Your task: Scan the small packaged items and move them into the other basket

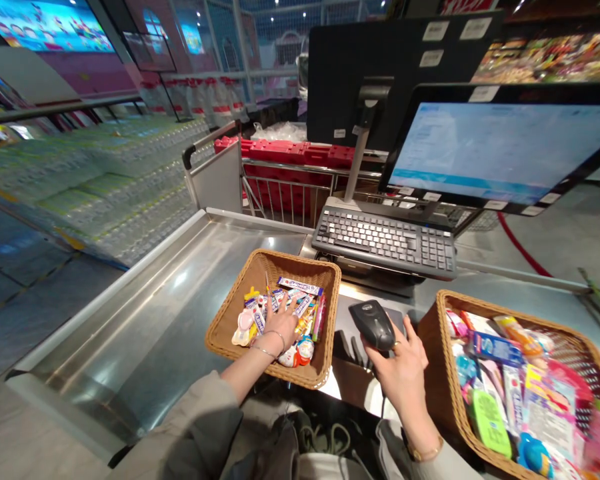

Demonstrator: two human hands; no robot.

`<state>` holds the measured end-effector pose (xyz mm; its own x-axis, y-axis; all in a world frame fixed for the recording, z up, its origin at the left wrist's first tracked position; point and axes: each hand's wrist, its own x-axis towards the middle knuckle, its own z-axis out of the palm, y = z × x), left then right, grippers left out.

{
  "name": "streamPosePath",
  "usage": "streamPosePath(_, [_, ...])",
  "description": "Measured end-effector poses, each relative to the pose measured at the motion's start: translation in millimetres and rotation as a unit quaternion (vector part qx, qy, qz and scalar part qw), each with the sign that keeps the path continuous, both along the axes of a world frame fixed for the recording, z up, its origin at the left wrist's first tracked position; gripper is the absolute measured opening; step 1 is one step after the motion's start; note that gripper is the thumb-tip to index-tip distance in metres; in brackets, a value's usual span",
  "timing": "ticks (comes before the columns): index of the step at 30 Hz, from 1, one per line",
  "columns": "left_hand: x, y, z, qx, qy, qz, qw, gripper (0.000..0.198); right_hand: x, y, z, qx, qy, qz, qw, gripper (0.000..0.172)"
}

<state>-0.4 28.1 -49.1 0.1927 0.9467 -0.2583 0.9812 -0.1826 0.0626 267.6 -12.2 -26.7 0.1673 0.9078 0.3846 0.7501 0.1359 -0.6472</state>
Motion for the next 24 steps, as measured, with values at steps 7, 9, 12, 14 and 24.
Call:
streamPosePath(7, [7.1, -0.1, -4.8, -0.038, 0.011, -0.026, 0.999, 0.027, 0.6, -0.4, 2.1, -0.007, 0.012, 0.004, 1.000, 0.049])
streamPosePath(9, [8.5, -0.2, -7.6, -0.056, 0.011, -0.025, 0.998, 0.025, 1.2, -0.8, 3.7, -0.011, 0.016, 0.003, 1.000, 0.050])
streamPosePath(12, [9.6, -1.2, -10.8, -0.078, 0.009, -0.025, 0.997, 0.021, 3.1, -1.6, 4.9, -0.008, 0.027, -0.005, 1.000, 0.049])
streamPosePath(14, [9.9, -2.2, -12.0, -0.089, 0.009, -0.029, 0.996, 0.018, 4.7, -2.2, 5.0, -0.006, 0.031, -0.010, 0.999, 0.048])
streamPosePath(24, [13.8, -5.1, -17.9, -0.077, 0.011, 0.000, 0.997, 0.031, 10.6, -4.8, 2.0, 0.005, 0.034, -0.016, 0.999, 0.042])
